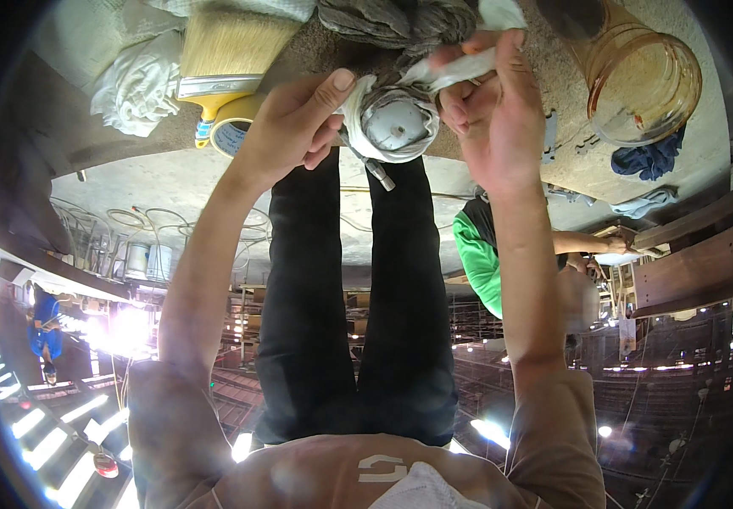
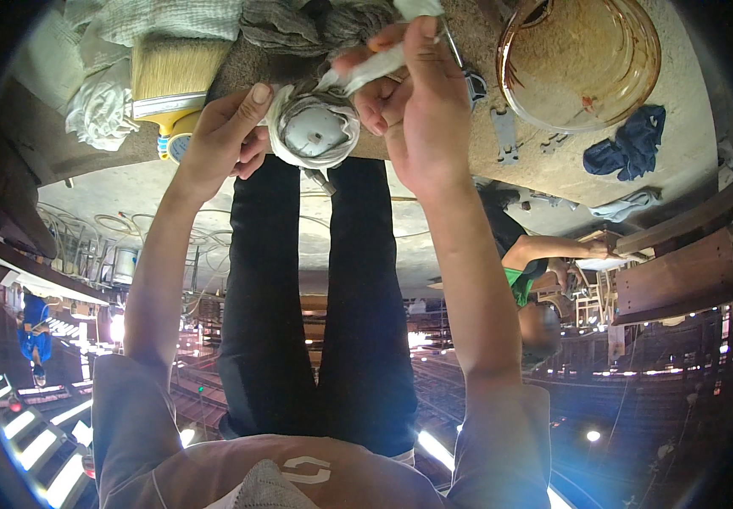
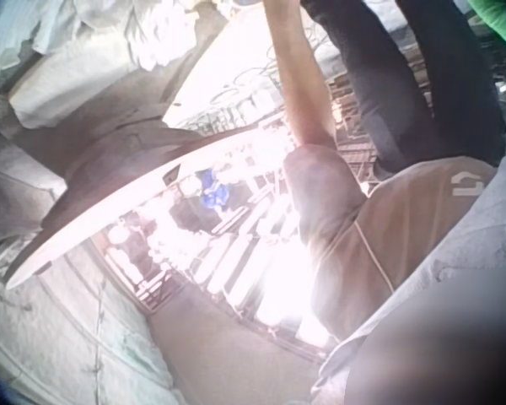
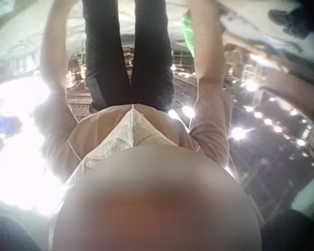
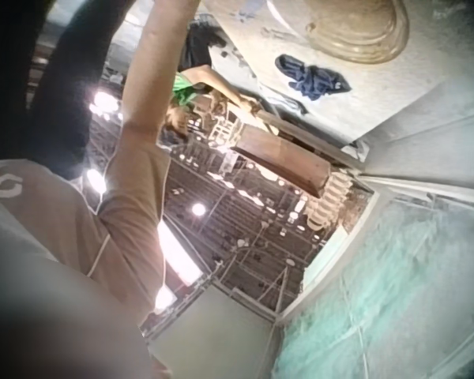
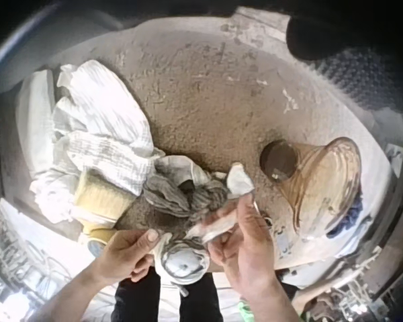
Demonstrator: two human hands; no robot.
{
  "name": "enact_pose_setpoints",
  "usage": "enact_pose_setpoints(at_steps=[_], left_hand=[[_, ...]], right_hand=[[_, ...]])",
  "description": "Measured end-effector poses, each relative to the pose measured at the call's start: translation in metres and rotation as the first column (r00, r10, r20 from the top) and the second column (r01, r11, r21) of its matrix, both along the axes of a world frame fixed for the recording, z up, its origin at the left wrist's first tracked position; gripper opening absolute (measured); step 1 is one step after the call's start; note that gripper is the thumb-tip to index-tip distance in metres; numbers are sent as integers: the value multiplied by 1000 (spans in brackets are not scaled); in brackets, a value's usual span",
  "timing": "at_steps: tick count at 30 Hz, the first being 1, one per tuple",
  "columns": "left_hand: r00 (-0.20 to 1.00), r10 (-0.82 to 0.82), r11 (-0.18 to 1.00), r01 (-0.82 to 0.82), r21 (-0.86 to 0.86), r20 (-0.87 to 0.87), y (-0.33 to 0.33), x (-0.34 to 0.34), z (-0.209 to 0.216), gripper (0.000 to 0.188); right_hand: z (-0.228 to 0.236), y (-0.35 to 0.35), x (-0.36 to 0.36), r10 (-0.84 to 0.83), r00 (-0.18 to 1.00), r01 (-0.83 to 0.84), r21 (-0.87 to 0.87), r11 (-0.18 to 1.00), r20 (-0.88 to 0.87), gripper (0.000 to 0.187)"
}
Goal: The person pours a dark liquid from a can into a small metal cup, then wraps the cup with a white cloth and secures it with tape. They then attach a hose to the wrapped assembly.
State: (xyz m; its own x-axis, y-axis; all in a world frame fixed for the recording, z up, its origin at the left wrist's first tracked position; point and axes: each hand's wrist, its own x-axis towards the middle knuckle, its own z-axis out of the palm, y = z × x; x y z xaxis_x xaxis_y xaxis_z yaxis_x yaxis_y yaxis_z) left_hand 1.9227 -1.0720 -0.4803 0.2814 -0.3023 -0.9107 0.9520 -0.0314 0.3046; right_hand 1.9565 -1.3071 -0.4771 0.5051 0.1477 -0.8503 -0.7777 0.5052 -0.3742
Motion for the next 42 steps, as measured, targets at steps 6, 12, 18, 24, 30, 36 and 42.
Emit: enact_pose_setpoints(at_steps=[6, 12, 18, 24, 30, 36, 42], left_hand=[[998, -27, 999, 24, 32, 65, 5, -5, 1, 56], [994, -10, 998, 3, 69, 107, 10, -10, -2, 52], [996, 46, 995, -52, 89, 72, 11, -11, 0, 52], [997, 55, 993, -61, 99, 58, 11, -9, 0, 49], [993, 62, 983, -78, 165, 98, 8, -6, 3, 52], [918, 392, 903, -397, 165, 64, -10, -13, 7, 36], [750, 661, 750, -660, 41, -14, -13, -20, 10, 13]], right_hand=[[-4, 3, 4, 76, 995, -83, -112, 990, -69, 47], [-13, 17, 15, 30, 989, -70, -277, 958, -144, 46], [-19, 18, 23, 4, 988, -54, -317, 947, -157, 50], [-26, 3, 14, -250, 951, 244, -51, 968, -184, 46], [-14, 3, 11, 134, 981, -81, -329, 941, 142, 38], [21, 19, -14, 436, 892, -308, -551, 775, 115, 44], [35, 12, -14, 414, 909, -364, -403, 840, 41, 33]])
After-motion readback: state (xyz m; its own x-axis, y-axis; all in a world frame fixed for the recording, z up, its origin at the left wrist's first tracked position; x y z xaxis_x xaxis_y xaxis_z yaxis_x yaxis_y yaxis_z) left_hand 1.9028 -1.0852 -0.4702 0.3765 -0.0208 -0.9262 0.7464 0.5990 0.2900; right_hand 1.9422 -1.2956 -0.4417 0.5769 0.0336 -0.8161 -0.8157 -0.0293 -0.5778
